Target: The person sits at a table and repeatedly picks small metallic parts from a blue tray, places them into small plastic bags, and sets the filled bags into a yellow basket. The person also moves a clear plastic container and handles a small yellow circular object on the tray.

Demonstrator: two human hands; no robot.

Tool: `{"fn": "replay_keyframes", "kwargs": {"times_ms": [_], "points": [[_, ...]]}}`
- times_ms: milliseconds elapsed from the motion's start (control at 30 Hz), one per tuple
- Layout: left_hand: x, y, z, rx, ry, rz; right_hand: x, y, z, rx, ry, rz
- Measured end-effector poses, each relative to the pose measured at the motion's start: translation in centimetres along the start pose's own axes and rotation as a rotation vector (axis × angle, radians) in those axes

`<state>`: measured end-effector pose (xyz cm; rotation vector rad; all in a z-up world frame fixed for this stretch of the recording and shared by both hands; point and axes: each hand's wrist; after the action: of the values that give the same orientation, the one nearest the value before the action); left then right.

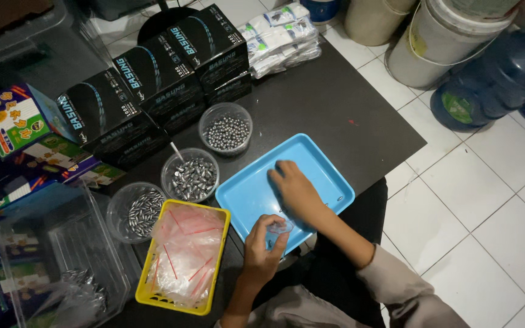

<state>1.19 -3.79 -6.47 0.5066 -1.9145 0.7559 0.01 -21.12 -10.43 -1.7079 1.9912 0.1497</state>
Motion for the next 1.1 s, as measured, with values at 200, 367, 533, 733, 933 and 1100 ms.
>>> {"fn": "replay_keyframes", "kwargs": {"times_ms": [200, 367, 533, 733, 933, 1100], "points": [[0.1, -0.1, -0.4, -0.001, 0.016, 0.013, -3.3, 3.6, -2.9, -0.176, -0.063, -0.189], [-0.4, 0.1, -0.3, 0.04, 0.025, -0.047, -3.9, 5.8, -7.2, -0.402, -0.275, -0.009], [-0.6, 0.4, -0.3, 0.102, 0.035, -0.082, -2.1, 6.4, -9.1, -0.249, -0.16, 0.18], [-1.1, 0.0, -0.3, 0.179, 0.038, -0.04, -0.5, 7.3, -6.1, -0.296, 0.47, 0.39], [-1.3, 0.0, -0.3, 0.208, 0.103, -0.038, -2.5, 7.3, -5.0, -0.374, 0.337, 0.313], [-1.9, 0.6, 0.0, 0.271, 0.247, -0.069, -6.8, 6.2, -8.2, -0.49, -0.102, 0.239]]}}
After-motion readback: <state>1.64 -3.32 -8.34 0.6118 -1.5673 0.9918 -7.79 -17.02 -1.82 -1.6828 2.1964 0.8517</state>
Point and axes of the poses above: each hand's wrist, its own y-axis away from the middle knuckle, its own z-axis out of the palm, x = y × z, and after that the axes turned 8 degrees about -y, right-handed
